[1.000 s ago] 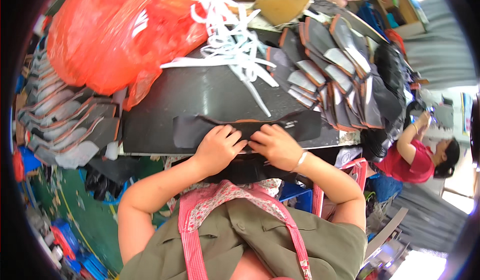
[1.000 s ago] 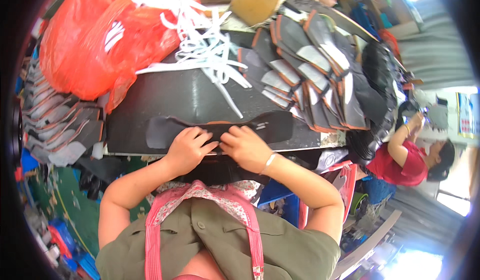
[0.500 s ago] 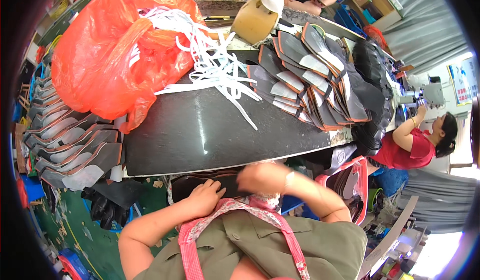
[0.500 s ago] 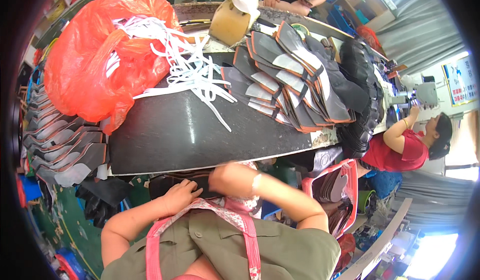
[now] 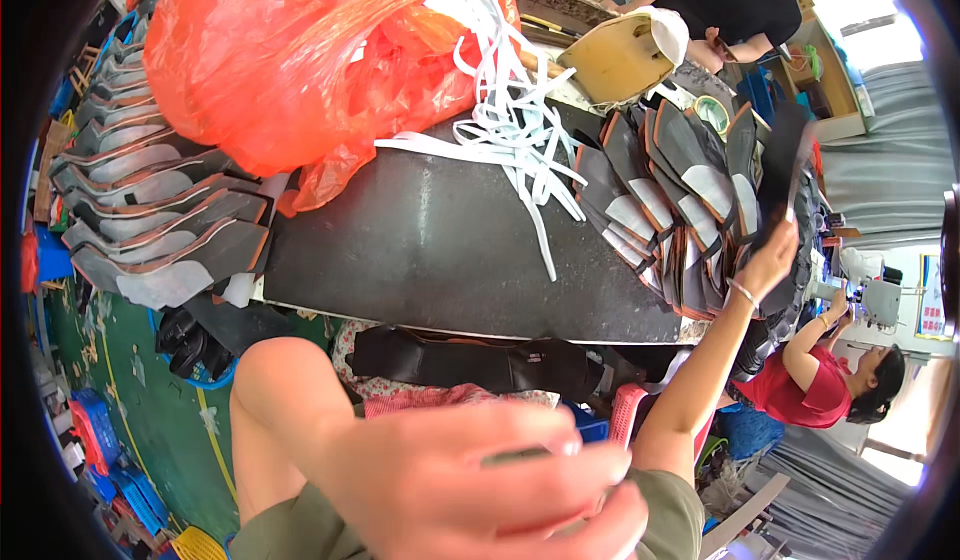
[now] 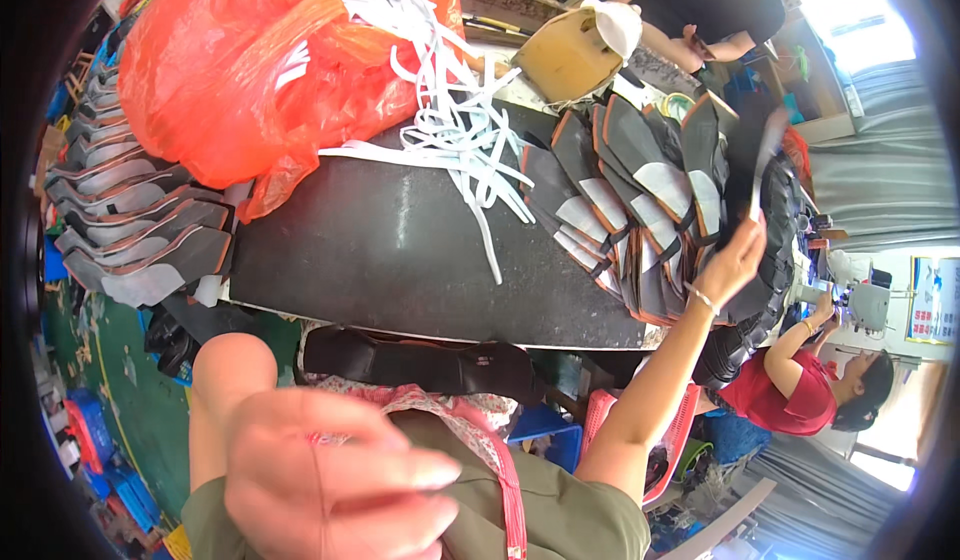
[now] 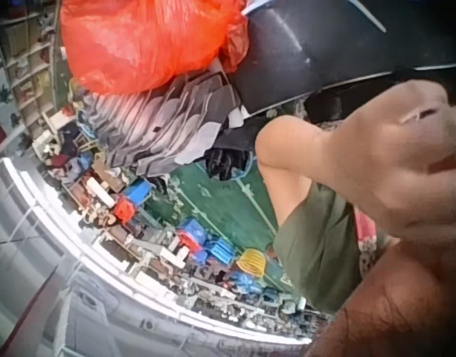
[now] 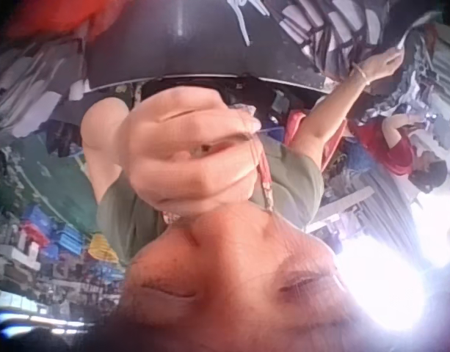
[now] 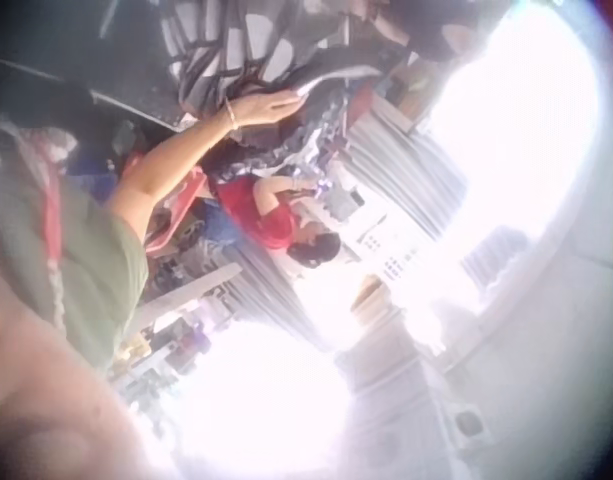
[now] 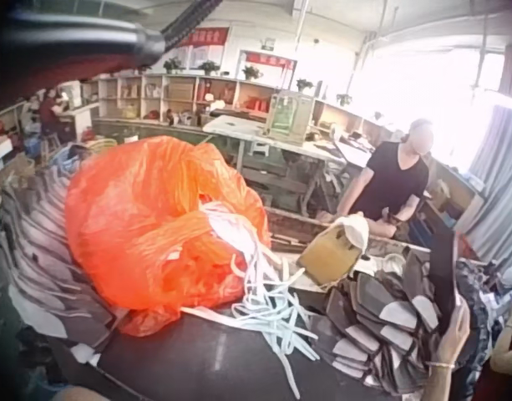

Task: The person applies adhesive strips and fabric lining to shoe upper components by hand at a manufacturing workstation.

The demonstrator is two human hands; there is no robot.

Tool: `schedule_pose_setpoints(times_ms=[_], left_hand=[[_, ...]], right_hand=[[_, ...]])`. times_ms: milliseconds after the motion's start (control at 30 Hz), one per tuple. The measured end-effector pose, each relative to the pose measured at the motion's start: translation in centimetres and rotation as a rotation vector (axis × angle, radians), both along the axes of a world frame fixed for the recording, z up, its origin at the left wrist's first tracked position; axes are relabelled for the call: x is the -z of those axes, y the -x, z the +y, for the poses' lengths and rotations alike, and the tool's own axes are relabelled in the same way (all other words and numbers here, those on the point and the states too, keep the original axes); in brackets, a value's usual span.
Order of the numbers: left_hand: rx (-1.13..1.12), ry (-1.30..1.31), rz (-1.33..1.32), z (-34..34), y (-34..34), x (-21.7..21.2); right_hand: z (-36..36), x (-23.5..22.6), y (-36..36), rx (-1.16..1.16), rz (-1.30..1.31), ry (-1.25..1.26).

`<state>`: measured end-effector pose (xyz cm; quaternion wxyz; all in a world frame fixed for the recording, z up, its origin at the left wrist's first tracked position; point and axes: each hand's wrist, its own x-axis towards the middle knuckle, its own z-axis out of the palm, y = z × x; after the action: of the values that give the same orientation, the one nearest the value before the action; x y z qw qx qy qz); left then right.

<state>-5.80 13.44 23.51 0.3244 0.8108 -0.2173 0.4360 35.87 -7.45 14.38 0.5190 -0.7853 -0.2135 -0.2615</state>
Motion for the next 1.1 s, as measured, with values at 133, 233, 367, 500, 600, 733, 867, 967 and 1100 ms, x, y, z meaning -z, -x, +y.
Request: schedule_pose_setpoints(times_ms=[133,233,367,500,600,733,867,967,1100], left_hand=[[-0.151,0.271,-0.083,-0.7,-0.2,1.9],[-0.498,0.041,-0.006,-0.4,-1.5,7.2],[-0.462,-0.238,0.653,-1.8,-0.1,15.7],[-0.499,-0.153,0.763,-2.1,2.0,19.9],[-0.459,-0.058,0.789,-1.1,0.9,19.1],[-0.731,-0.021,0.781,2.5,-3.6,18.2],[-0.965,-0.11,0.835,6.5,-5.6,19.1],[-0.928,-0.208,0.839,8.2,-5.3,21.7],[-0.945,-0.187,0.772,8.9,-5.5,22.6]], right_hand=[[2.3,-2.6,11.2,0.016,-0.362,0.223],[3.3,1.0,18.7,-0.538,-0.541,0.517],[4.7,9.2,25.4,-1.11,-0.275,1.036],[9.7,4.5,22.9,-1.289,-0.083,1.007],[16.9,4.2,22.1,-1.111,-0.389,0.674],[23.5,8.7,20.7,-1.057,-0.323,0.812],[22.4,6.5,20.8,-1.009,-0.244,0.638],[19.4,2.7,20.2,-0.981,-0.072,0.456],[15.4,2.8,18.3,-0.872,0.433,-0.079]])
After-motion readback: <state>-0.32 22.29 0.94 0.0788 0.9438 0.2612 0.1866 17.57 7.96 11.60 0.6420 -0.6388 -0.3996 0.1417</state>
